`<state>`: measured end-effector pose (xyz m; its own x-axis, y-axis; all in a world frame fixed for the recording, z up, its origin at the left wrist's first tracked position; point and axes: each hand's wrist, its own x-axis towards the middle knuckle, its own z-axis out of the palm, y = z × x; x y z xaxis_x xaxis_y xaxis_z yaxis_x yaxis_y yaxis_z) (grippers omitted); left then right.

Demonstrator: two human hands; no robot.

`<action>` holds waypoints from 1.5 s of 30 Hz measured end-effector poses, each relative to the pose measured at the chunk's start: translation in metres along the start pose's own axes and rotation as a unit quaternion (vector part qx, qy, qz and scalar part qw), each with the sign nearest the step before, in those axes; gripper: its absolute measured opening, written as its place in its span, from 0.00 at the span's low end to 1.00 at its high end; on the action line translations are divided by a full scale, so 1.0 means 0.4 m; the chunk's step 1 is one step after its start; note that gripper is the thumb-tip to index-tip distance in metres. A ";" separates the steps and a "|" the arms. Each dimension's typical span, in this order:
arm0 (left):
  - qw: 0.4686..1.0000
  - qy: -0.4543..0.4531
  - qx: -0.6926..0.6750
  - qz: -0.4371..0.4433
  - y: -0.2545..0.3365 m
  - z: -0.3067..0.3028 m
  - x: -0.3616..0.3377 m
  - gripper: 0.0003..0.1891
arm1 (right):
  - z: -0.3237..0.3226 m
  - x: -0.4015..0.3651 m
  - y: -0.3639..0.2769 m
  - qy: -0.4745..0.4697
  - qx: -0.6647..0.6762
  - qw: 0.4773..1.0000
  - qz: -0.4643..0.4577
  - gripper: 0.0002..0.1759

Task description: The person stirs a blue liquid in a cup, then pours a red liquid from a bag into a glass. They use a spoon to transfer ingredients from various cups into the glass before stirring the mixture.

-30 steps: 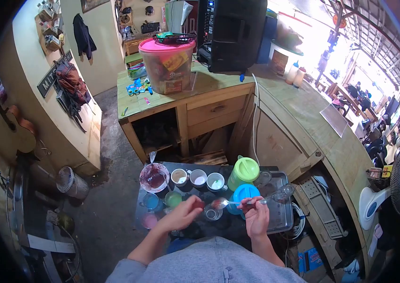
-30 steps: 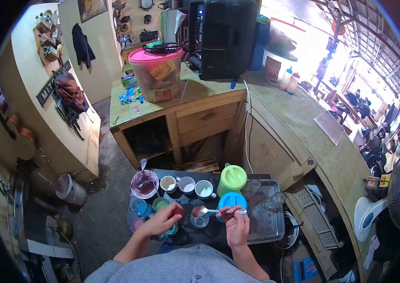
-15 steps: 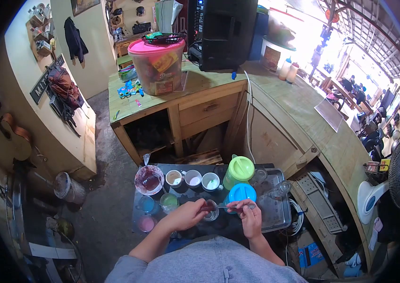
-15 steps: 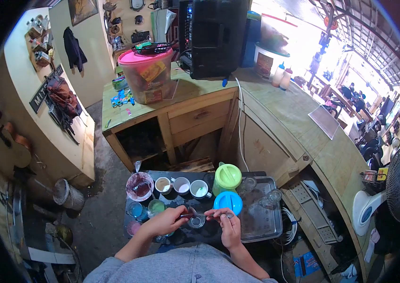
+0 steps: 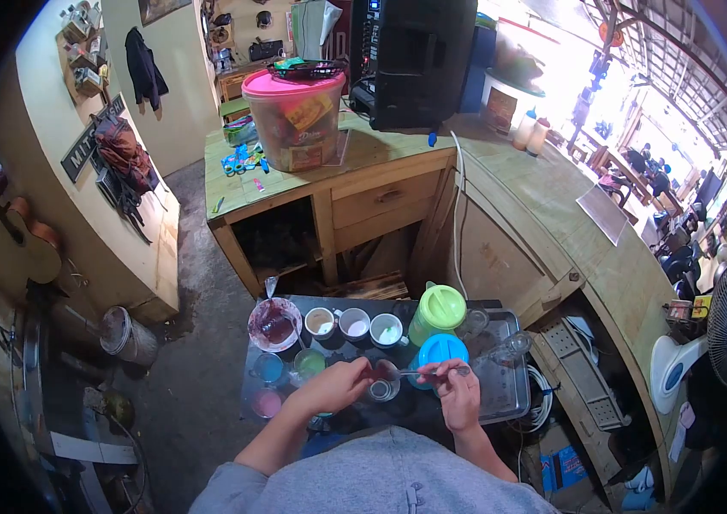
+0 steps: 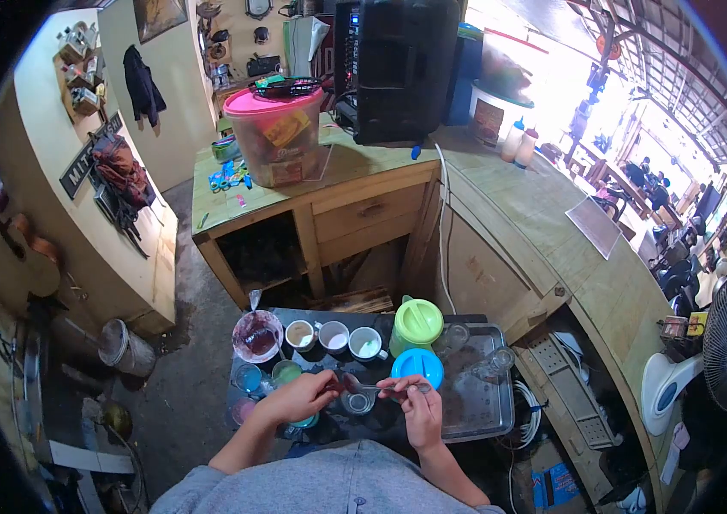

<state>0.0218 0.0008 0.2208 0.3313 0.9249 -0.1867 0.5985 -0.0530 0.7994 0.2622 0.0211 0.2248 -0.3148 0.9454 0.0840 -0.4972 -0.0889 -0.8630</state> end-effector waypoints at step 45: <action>0.899 0.207 -0.381 -0.066 -0.197 0.169 0.002 0.19 | -0.091 -0.047 0.007 0.174 0.151 0.973 -0.031 0.09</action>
<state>0.0240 -0.0195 0.1191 -0.1002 0.9735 -0.2056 -0.1121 0.1943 0.9745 0.2962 0.0146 0.2024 -0.0102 0.9961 -0.0882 -0.7384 -0.0670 -0.6710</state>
